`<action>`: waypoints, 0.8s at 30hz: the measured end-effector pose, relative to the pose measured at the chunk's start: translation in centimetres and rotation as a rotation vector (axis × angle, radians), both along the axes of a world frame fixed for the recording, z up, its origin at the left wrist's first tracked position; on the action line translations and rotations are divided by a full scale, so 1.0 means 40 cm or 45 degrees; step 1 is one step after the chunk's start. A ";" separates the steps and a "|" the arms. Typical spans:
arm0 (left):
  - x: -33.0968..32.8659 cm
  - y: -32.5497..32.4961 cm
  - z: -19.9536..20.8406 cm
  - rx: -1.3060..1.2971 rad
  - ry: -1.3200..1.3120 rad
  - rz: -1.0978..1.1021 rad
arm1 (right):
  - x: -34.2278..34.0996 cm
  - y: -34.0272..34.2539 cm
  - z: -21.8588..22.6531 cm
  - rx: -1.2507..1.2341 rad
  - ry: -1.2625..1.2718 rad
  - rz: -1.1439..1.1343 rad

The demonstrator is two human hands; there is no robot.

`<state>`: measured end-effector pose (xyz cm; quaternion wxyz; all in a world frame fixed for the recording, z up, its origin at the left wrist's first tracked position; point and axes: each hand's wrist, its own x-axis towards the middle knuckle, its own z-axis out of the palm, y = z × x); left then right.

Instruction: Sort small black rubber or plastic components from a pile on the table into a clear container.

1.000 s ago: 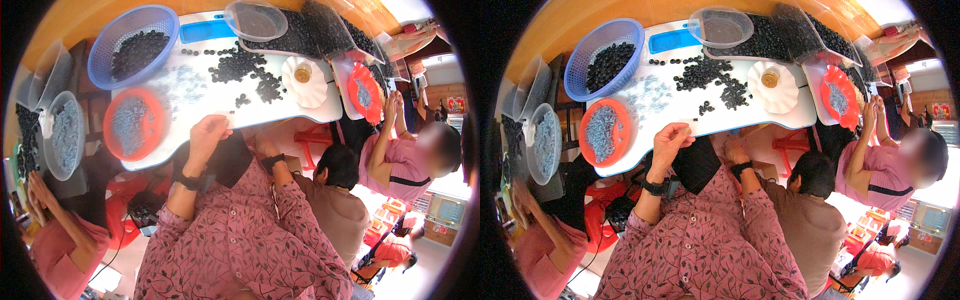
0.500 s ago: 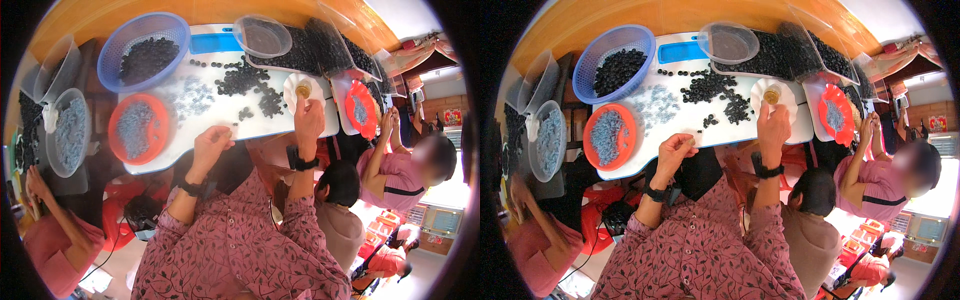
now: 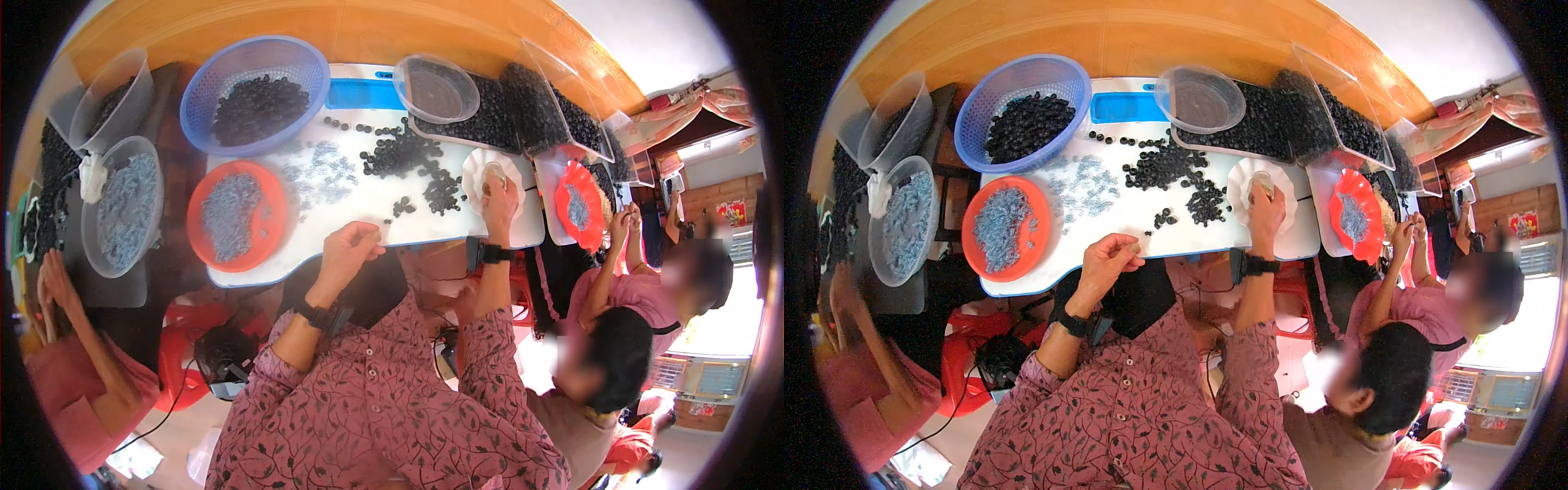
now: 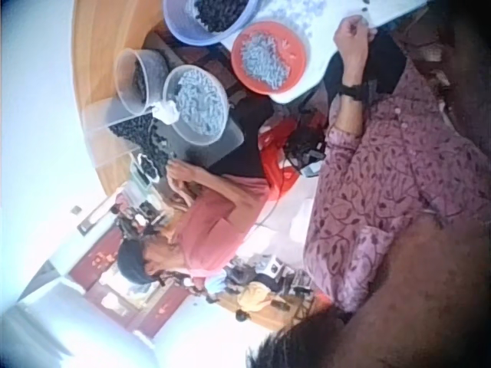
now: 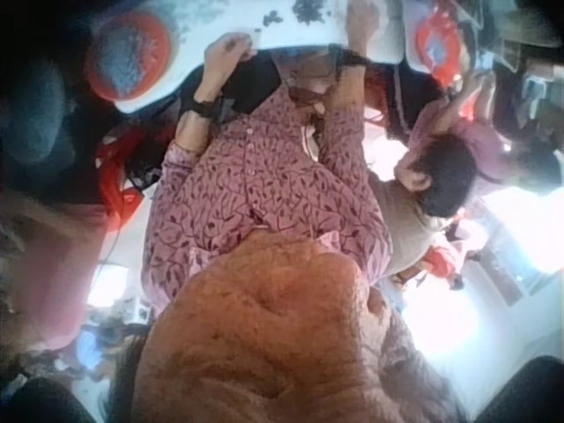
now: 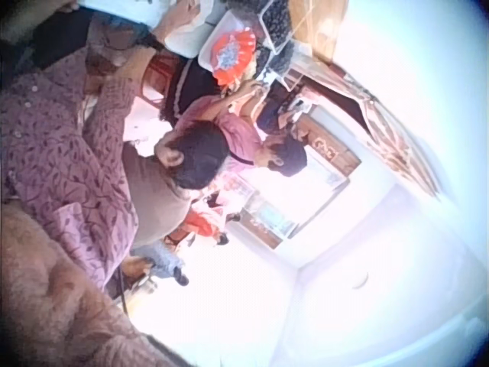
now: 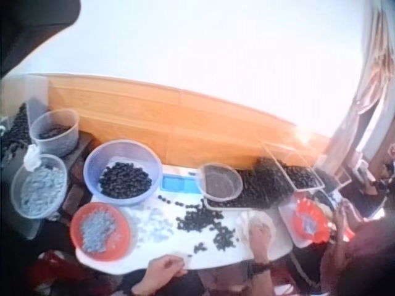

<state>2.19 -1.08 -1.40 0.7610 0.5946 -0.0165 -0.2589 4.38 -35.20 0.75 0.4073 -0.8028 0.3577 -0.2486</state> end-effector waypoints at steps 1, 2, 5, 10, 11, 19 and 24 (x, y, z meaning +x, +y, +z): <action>0.000 0.004 -0.004 -0.001 0.010 -0.005 | -0.019 0.013 0.010 0.542 -0.222 0.077; -0.001 -0.001 0.000 -0.007 0.006 -0.011 | -0.044 0.004 0.012 0.751 -0.370 0.184; -0.003 0.002 0.000 0.023 -0.024 0.043 | -0.079 0.085 0.070 0.997 -0.629 0.520; -0.003 0.002 -0.008 -0.077 -0.017 0.045 | -0.123 0.218 0.205 1.050 -0.792 0.894; -0.004 -0.001 -0.004 -0.083 -0.026 0.046 | -0.131 0.240 0.235 1.052 -0.831 1.009; -0.003 0.006 -0.022 -0.093 -0.059 0.012 | -0.134 0.372 0.369 1.127 -0.877 1.350; -0.005 0.008 -0.027 -0.114 -0.096 0.010 | -0.134 0.420 0.405 1.334 -0.894 1.478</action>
